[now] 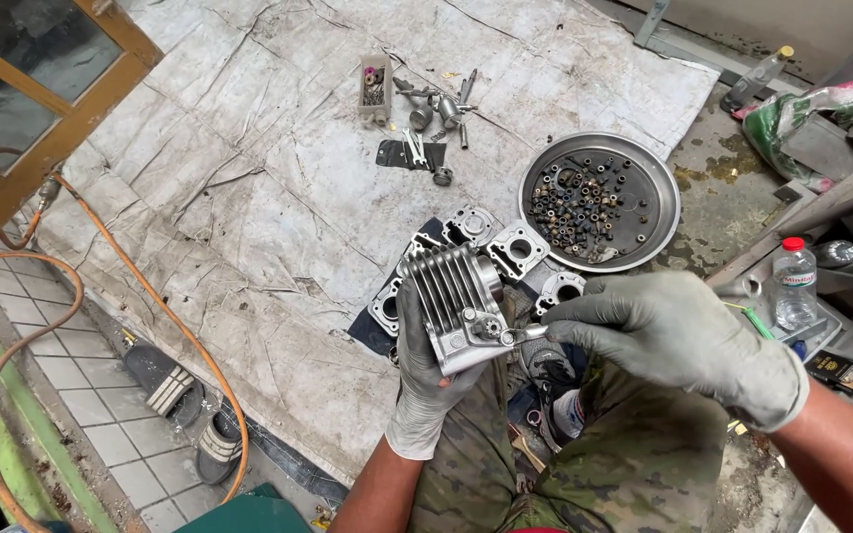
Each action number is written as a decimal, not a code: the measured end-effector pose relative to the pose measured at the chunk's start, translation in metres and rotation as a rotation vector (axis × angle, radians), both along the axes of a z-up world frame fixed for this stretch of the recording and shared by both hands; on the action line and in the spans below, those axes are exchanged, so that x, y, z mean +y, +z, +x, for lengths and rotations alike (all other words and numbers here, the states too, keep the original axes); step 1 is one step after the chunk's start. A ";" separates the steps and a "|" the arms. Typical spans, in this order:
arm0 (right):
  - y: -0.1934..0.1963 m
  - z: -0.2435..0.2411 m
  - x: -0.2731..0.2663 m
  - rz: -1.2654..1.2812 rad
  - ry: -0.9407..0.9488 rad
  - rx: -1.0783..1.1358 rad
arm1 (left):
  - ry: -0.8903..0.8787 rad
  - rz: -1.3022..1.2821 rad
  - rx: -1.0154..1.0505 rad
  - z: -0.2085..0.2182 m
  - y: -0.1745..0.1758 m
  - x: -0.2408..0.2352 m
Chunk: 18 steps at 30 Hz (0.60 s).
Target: Tightening a bolt on a motorcycle engine cylinder head using a wrench during assembly.
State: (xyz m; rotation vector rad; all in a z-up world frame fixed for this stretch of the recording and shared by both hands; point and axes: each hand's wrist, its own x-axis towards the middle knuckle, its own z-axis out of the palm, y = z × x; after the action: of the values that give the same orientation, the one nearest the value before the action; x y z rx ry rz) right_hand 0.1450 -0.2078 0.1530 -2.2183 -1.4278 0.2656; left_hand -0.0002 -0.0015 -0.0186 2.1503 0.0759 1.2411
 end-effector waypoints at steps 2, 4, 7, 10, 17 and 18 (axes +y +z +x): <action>-0.001 0.013 0.005 -0.093 0.014 0.031 | 0.006 0.003 -0.009 0.003 0.005 -0.001; 0.001 0.023 0.011 -0.185 0.029 0.062 | 0.014 0.006 -0.019 0.005 0.012 -0.003; 0.007 0.024 0.019 -0.289 0.072 -0.003 | -0.084 -0.169 -0.052 0.005 0.022 -0.006; 0.009 0.013 0.023 -0.314 0.008 0.012 | -0.110 -0.219 -0.034 0.004 0.025 -0.005; -0.008 -0.022 0.013 0.061 -0.106 -0.063 | -0.104 -0.228 -0.018 -0.001 0.017 0.002; -0.009 -0.029 0.012 0.138 -0.096 -0.130 | -0.135 -0.259 -0.023 -0.003 0.020 0.002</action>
State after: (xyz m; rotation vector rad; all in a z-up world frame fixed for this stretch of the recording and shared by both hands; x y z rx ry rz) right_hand 0.1164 -0.1961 0.1443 -2.2163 -1.3569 -0.0095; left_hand -0.0029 0.0003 0.0016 1.8859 0.0760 1.1133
